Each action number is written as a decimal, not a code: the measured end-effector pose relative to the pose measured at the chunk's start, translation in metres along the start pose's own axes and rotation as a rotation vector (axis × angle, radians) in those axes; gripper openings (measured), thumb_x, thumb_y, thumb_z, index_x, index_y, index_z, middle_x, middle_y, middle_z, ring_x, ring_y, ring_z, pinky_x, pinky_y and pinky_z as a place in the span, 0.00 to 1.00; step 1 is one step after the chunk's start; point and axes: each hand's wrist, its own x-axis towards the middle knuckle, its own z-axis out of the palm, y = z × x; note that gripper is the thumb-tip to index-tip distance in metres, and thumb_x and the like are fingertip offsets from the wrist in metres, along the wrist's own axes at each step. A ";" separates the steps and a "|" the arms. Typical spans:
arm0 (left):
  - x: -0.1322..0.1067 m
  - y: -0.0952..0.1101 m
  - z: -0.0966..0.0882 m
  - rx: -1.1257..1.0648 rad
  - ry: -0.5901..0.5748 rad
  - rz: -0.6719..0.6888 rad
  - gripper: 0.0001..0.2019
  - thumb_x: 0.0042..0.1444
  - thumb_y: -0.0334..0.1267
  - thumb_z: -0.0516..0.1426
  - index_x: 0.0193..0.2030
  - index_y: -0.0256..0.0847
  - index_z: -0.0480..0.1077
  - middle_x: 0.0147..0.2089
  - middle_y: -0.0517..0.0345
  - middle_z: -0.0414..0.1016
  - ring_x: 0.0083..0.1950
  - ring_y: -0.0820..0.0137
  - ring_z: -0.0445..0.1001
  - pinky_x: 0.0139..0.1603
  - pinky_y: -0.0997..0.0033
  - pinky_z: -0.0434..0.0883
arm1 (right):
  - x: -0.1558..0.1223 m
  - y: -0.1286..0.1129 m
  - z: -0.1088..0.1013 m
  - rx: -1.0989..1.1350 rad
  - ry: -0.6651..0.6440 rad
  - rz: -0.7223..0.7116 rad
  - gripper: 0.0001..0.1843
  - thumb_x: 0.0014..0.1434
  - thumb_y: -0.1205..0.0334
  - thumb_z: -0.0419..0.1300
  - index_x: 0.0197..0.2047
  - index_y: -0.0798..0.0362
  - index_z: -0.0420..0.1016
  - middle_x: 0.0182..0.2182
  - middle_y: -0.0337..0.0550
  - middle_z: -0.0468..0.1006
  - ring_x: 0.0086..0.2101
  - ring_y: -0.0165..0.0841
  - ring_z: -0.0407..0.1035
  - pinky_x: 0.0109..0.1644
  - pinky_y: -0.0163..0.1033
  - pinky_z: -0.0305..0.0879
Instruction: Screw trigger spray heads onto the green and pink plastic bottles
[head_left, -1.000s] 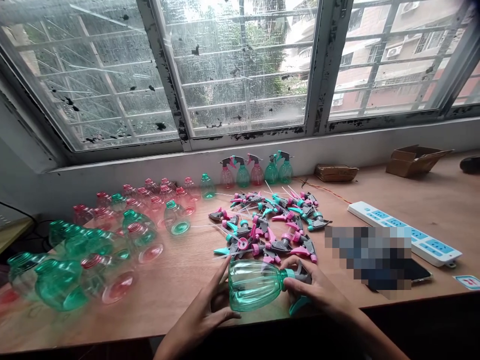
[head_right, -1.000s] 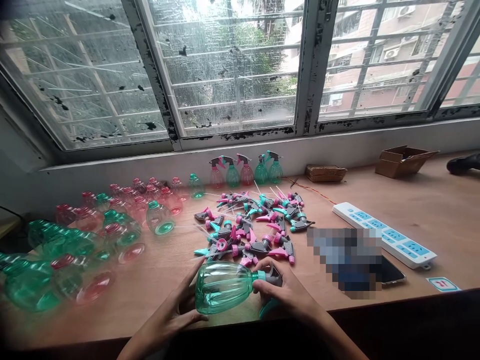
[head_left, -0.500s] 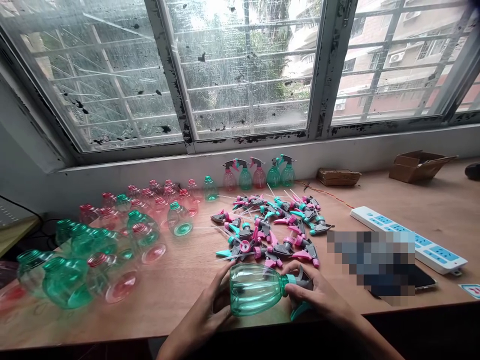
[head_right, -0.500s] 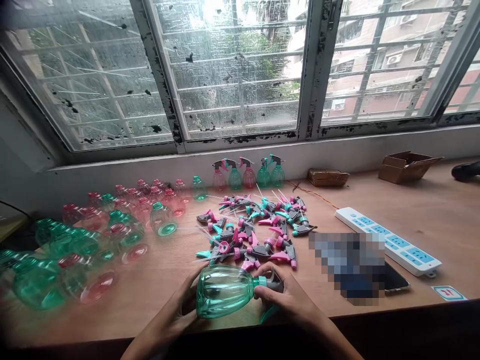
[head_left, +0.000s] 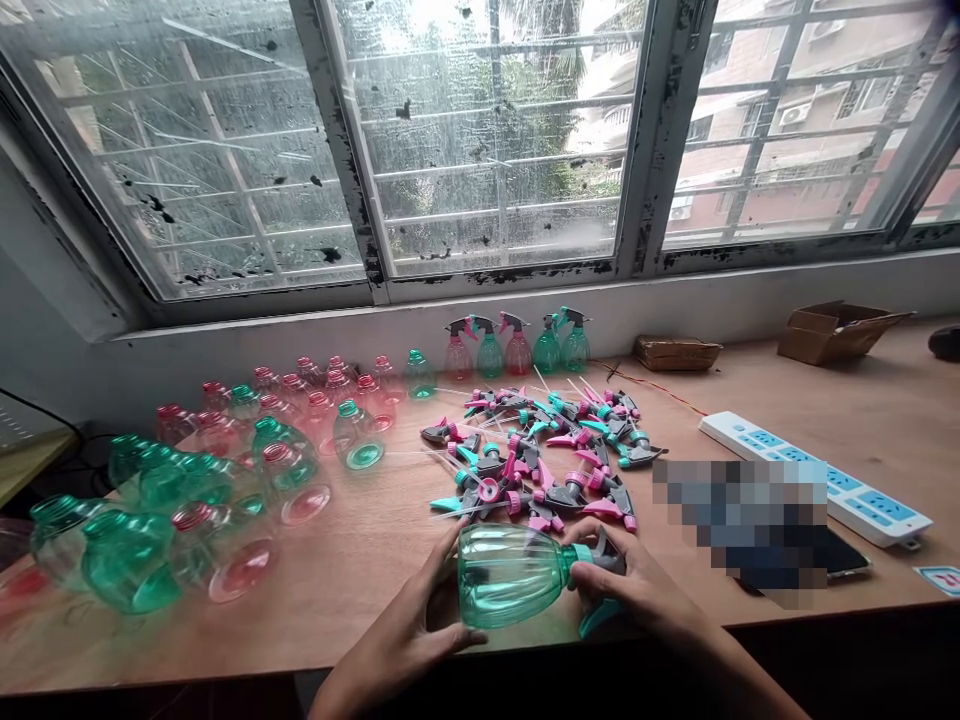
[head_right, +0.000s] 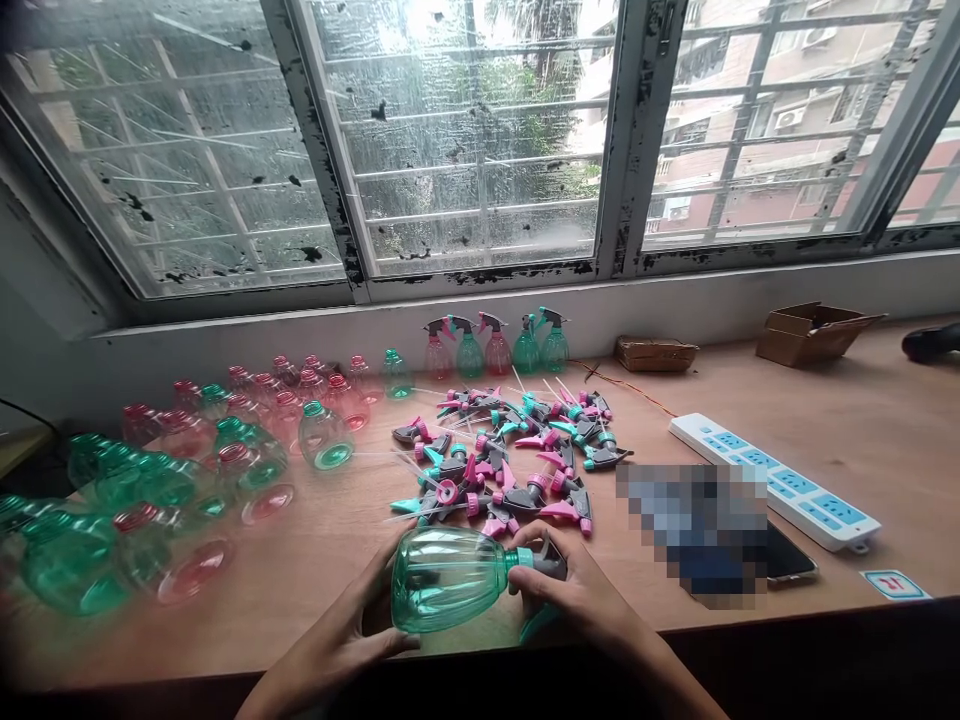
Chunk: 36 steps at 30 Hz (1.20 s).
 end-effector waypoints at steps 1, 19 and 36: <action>0.000 -0.001 0.000 0.008 0.005 0.011 0.47 0.58 0.27 0.62 0.76 0.58 0.41 0.79 0.57 0.46 0.78 0.53 0.49 0.76 0.48 0.52 | 0.000 0.000 0.000 0.004 0.000 0.000 0.20 0.57 0.50 0.70 0.45 0.54 0.73 0.26 0.36 0.79 0.26 0.31 0.69 0.33 0.36 0.63; -0.001 -0.006 -0.002 0.104 0.050 -0.001 0.47 0.58 0.29 0.63 0.76 0.58 0.40 0.79 0.59 0.45 0.77 0.52 0.50 0.77 0.50 0.52 | 0.002 0.005 -0.002 -0.018 -0.007 -0.005 0.20 0.57 0.49 0.70 0.45 0.53 0.73 0.28 0.38 0.80 0.27 0.32 0.69 0.32 0.37 0.64; 0.000 0.009 -0.002 0.194 0.091 -0.074 0.50 0.51 0.25 0.65 0.76 0.56 0.46 0.79 0.62 0.46 0.78 0.52 0.45 0.78 0.50 0.44 | 0.000 0.001 -0.001 -0.051 0.011 -0.004 0.20 0.57 0.49 0.70 0.45 0.53 0.74 0.28 0.38 0.80 0.28 0.34 0.70 0.34 0.38 0.65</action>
